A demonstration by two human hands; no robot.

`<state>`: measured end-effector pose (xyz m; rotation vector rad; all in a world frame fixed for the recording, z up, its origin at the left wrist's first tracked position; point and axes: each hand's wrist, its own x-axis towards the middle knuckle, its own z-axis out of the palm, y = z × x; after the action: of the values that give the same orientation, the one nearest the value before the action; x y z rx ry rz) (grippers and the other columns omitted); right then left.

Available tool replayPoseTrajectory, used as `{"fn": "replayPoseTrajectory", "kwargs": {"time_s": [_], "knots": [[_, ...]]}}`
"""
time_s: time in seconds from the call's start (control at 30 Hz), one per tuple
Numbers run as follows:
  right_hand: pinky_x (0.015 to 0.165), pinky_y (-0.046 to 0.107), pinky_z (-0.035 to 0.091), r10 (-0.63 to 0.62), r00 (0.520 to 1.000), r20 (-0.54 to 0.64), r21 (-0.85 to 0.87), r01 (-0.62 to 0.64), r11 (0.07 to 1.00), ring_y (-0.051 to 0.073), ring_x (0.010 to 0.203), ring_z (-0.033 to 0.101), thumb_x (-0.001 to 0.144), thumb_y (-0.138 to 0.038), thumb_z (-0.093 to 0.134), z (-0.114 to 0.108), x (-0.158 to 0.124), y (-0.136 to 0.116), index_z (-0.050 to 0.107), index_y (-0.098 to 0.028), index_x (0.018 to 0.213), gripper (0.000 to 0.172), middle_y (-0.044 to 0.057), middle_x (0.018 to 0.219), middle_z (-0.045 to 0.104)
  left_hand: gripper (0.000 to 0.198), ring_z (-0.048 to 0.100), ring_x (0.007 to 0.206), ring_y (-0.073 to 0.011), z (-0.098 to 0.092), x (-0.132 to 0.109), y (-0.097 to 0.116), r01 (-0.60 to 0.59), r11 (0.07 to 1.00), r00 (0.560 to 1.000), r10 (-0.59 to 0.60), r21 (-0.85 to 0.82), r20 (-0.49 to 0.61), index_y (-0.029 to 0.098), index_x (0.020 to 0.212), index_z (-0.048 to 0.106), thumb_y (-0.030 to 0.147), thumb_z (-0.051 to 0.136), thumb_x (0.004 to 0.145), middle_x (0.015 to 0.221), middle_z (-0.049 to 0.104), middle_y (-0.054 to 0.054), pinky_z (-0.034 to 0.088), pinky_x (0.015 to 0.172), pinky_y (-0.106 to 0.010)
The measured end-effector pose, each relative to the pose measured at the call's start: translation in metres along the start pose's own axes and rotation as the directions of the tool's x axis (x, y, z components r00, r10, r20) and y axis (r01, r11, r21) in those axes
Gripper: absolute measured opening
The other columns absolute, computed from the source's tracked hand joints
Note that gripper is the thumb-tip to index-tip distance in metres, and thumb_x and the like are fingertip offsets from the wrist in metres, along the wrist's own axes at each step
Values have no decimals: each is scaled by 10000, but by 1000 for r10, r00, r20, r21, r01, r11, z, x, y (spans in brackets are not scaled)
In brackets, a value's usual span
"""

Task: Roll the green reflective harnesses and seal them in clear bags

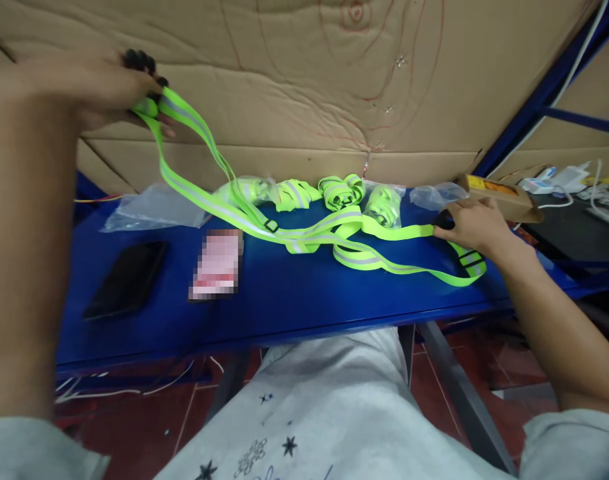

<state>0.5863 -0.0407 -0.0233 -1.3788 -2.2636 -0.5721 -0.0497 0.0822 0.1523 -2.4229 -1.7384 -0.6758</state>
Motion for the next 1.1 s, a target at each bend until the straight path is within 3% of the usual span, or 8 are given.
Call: {"fn": "replayPoseTrajectory", "kwargs": {"time_s": [0.03,0.1,0.27,0.37,0.43,0.57,0.7,1.1], "knots": [[1019,598,439,40,991,125,-21,-37,999,354,1017,695,910,-568,640,-5,2,-9,767,-274,1011,336,149,948,799,1029,662,1206,-479,-2,-4,12,43,999,999,-43,0,-18,-49,1316,675,777,240,882,1096,762,-137,508,854,-641],[986,549,492,54,955,290,-21,-50,999,375,1062,728,950,-479,606,-13,5,-28,778,-174,1156,407,218,1149,806,1015,715,1098,-353,-5,-14,36,88,994,989,-95,-61,-118,-55,1391,656,773,289,933,1102,748,-142,520,910,-642],[1019,583,551,90,945,315,40,-108,993,422,1139,744,1049,-455,458,-17,11,-56,538,-66,1581,664,260,1335,743,863,616,849,-121,5,-30,75,-135,974,975,98,-182,-199,20,1541,593,732,364,1111,1071,711,-113,604,933,-618],[1064,594,562,129,964,231,99,-155,983,456,1273,695,1038,-484,518,-20,21,-67,352,-59,1708,811,296,1498,640,514,626,1076,-201,28,-38,95,-281,959,939,280,26,-200,112,1577,578,370,405,1167,1250,734,-103,514,1199,-635],[1125,594,547,84,981,175,137,-109,985,456,1355,648,995,-522,600,-25,33,-81,347,-91,1719,880,272,1551,599,565,543,1364,-271,48,-48,118,-347,929,918,365,130,-158,98,1637,489,170,452,1078,1545,581,-153,435,1308,-558],[1088,602,573,-26,999,37,222,17,975,410,1255,671,985,-548,601,-35,64,-123,400,-124,1710,864,219,1370,662,634,548,1422,-372,84,-72,178,-355,921,930,365,159,-44,23,1619,458,54,463,986,1557,516,-256,525,1206,-543],[1104,612,565,-80,990,-119,226,105,969,404,1256,651,983,-501,597,-35,88,-156,368,-139,1740,869,207,1370,651,659,535,1468,-405,95,-85,222,-387,912,922,385,136,46,5,1645,405,17,443,987,1549,522,-276,553,1168,-541],[1092,552,593,-134,985,-113,310,163,937,365,1193,705,972,-387,564,-18,103,-173,399,-185,1741,812,175,1338,695,580,550,1442,-392,100,-85,233,-413,905,910,414,107,12,12,1565,504,23,374,999,1515,550,-287,552,1175,-557]]}}
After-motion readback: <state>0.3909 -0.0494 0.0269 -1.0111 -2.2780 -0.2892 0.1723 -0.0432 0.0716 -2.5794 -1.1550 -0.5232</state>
